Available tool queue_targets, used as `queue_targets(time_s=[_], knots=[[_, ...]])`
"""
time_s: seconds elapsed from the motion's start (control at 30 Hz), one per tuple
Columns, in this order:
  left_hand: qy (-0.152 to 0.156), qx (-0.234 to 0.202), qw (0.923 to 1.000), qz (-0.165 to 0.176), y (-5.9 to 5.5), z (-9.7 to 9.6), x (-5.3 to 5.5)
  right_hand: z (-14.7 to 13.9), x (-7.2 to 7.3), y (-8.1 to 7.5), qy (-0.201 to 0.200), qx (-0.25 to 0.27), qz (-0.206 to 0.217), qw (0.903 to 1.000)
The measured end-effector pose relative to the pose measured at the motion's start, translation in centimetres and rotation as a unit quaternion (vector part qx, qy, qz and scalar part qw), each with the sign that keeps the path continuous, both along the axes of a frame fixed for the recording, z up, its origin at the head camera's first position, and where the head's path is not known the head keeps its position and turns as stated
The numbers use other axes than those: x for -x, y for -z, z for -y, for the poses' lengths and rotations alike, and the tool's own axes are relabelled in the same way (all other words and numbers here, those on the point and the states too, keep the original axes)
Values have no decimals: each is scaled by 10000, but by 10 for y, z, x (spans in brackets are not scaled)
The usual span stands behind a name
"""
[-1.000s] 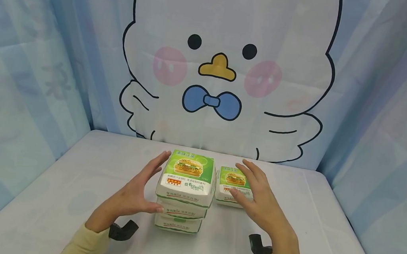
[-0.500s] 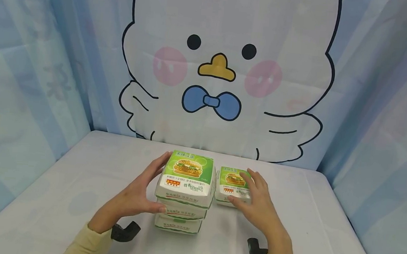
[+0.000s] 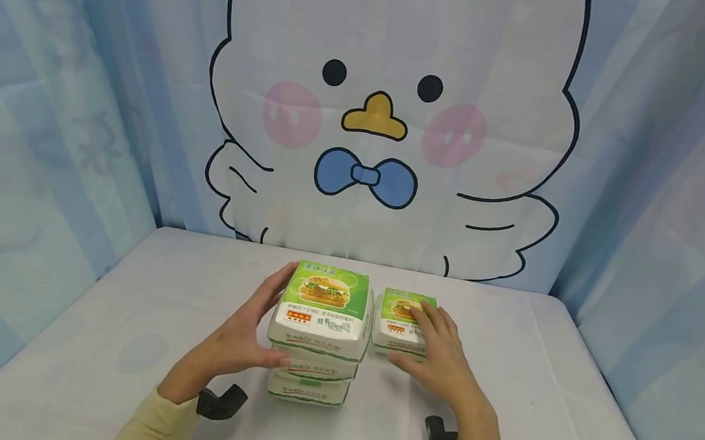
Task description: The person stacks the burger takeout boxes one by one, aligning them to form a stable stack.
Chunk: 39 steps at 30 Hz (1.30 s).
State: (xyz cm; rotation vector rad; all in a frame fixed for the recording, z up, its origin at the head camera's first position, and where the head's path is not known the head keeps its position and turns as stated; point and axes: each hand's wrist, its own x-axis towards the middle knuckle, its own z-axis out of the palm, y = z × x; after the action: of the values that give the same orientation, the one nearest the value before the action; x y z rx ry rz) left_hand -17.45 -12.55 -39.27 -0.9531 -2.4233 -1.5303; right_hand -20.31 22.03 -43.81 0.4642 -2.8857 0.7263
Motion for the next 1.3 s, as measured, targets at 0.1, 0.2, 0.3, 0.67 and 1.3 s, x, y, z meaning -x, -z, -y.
queue_targets(time_s=[0.1, 0.2, 0.3, 0.67, 1.3], knots=[[5, -53, 10000, 26, 0, 0, 1, 0, -1, -1, 50, -56, -80, 9999], [22, -108, 9999, 15, -1, -1, 1, 1, -3, -2, 112, -36, -107, 9999], [28, -118, 9999, -15, 0, -1, 1, 2, -5, -3, 148, 59, -65, 9999], [-18, -118, 9999, 56, 2, -2, 1, 0, -5, 1, 111, 106, -97, 9998], [-50, -150, 9995, -259, 2, -3, 0, 0, -5, 2, 41, 248, -192, 9995]])
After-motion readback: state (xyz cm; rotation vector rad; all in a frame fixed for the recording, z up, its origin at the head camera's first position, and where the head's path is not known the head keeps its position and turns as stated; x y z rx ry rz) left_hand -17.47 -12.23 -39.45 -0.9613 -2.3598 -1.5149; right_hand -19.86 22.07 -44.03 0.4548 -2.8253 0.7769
